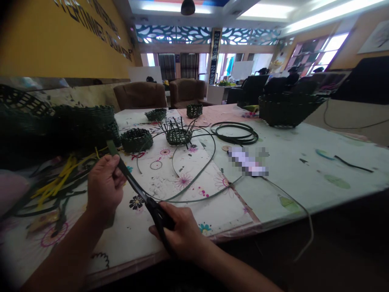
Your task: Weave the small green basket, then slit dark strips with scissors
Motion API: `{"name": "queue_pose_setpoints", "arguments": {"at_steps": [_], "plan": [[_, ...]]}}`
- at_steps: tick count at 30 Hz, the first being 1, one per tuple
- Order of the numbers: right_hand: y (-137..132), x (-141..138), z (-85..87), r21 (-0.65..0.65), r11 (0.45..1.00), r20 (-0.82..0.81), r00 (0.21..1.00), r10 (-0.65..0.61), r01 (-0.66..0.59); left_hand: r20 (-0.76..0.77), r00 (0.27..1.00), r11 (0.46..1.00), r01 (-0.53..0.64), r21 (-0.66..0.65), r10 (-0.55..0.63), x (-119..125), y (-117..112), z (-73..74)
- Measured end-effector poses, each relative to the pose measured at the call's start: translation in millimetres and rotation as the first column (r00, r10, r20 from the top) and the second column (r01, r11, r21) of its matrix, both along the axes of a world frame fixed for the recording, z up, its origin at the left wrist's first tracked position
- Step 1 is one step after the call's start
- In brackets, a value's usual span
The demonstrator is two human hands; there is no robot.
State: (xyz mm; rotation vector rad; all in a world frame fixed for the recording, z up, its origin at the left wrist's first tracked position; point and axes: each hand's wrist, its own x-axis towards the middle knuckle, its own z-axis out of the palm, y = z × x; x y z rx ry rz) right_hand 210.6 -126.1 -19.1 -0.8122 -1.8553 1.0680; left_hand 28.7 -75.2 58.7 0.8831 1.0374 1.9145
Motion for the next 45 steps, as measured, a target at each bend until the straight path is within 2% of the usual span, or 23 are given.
{"name": "queue_pose_setpoints", "arguments": {"at_steps": [5, 11, 16, 22, 28, 35, 45], "plan": [[-1.2, -0.1, -4.1, 0.016, 0.998, 0.009, 0.998, -0.067, 0.066, -0.012, 0.999, 0.997, -0.038, 0.063, 0.038, 7.0, -5.9, -0.4], [-0.8, 1.1, -5.8, 0.009, 0.998, -0.029, 0.998, -0.058, 0.059, 0.01, 1.0, 0.999, -0.026, 0.041, 0.026, 18.3, -12.6, -2.9], [0.5, 0.5, -1.1, 0.02, 0.999, -0.023, 0.999, -0.029, 0.029, 0.025, 1.0, 0.999, -0.009, 0.048, 0.007, 18.1, -12.3, -2.3], [-0.7, 0.2, 0.2, 0.011, 1.0, 0.004, 1.0, -0.006, 0.006, -0.021, 0.998, 0.997, -0.05, 0.056, 0.051, 15.5, -8.7, -6.6], [-0.9, 0.2, -3.0, 0.005, 0.998, 0.012, 0.998, -0.056, 0.056, -0.001, 0.999, 0.997, -0.047, 0.06, 0.047, 16.7, -8.2, -6.2], [1.0, -1.6, -4.2, 0.024, 0.994, -0.001, 0.994, -0.107, 0.107, -0.051, 0.998, 0.998, -0.02, 0.057, 0.023, 21.5, -12.3, -10.2], [-2.2, -1.7, -1.0, 0.062, 0.996, 0.016, 0.998, -0.06, 0.059, -0.042, 0.999, 0.998, -0.015, 0.06, 0.018, 22.2, -9.1, -14.1]]}}
